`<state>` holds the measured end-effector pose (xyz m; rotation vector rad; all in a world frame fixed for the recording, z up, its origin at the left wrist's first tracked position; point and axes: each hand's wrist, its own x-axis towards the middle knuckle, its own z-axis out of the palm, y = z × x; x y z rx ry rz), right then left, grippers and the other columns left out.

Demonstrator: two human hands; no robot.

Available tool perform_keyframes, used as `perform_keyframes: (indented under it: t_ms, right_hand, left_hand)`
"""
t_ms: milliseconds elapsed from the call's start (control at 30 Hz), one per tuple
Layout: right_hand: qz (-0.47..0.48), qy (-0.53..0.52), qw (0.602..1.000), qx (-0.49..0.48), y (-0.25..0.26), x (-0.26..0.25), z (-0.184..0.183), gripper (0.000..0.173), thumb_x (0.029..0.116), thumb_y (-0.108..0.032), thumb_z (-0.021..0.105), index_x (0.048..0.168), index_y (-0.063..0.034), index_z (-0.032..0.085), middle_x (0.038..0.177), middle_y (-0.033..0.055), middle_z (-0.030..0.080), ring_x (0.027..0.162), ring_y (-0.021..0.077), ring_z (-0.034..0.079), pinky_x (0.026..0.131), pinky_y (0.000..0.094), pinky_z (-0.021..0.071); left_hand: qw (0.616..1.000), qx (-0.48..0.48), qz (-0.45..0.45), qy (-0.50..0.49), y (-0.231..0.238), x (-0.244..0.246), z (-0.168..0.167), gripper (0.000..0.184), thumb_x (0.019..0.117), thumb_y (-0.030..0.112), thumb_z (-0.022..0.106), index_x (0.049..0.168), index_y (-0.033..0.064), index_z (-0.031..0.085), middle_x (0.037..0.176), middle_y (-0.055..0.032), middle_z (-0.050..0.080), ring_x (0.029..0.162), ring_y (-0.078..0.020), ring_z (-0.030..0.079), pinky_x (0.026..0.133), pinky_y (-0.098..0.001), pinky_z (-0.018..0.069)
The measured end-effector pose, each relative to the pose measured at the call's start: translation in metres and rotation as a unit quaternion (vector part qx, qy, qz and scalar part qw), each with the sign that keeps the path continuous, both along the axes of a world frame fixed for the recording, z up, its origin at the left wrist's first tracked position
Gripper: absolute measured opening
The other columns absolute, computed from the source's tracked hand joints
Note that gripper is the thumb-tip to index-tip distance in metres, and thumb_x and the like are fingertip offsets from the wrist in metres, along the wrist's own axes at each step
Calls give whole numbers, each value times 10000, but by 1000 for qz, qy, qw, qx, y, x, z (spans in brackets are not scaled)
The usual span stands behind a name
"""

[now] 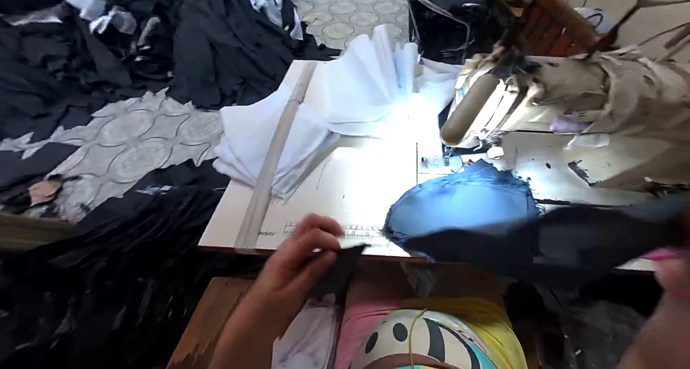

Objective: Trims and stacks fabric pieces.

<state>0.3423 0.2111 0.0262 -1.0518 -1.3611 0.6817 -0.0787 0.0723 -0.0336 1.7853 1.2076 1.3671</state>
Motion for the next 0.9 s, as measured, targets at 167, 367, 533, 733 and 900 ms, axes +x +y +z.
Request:
perform_keyframes:
  t_ms: [167, 367, 533, 733, 900]
  right_hand:
    - [12, -297, 950, -94, 35, -35, -74, 292, 986, -121, 609, 1152, 118, 635, 941, 195, 682, 796, 186, 633, 756, 360, 528]
    - [-69, -457, 886, -30, 29, -59, -60, 464, 947, -332, 702, 1150, 82, 647, 893, 317, 687, 833, 531, 682, 710, 693, 485]
    - [155, -460, 864, 132, -9, -153, -37, 338, 904, -351, 708, 947, -17, 744, 836, 164, 721, 787, 355, 727, 655, 533, 569]
    - [370, -575, 729, -38, -10, -205, -54, 326, 1053, -261, 534, 1128, 20, 680, 1034, 241, 703, 1038, 422, 674, 850, 560, 492]
    - [422, -227, 872, -103, -9, -169, -55, 387, 974, -460, 623, 967, -73, 633, 739, -67, 531, 645, -5, 488, 598, 186, 409]
  left_hand:
    - [978, -137, 110, 116, 24, -4, -17, 233, 1065, 209, 450, 1065, 33, 602, 809, 44, 630, 718, 2, 609, 691, -219, 542]
    - [931, -128, 190, 283, 11, 10, -39, 287, 1000, 250, 541, 1019, -7, 668, 762, -125, 670, 655, -252, 663, 606, -454, 552]
    - [938, -62, 206, 270, 6, 21, -30, 294, 975, 302, 578, 967, 31, 690, 762, -79, 676, 646, -140, 637, 610, -303, 546]
    - [947, -48, 208, 241, -3, 28, -30, 272, 969, 272, 582, 949, 22, 689, 763, -69, 674, 656, -96, 625, 631, -223, 530]
    - [939, 81, 271, 194, -5, 48, -47, 455, 947, 329, 705, 1254, 30, 551, 961, -124, 638, 857, -146, 630, 797, -267, 538]
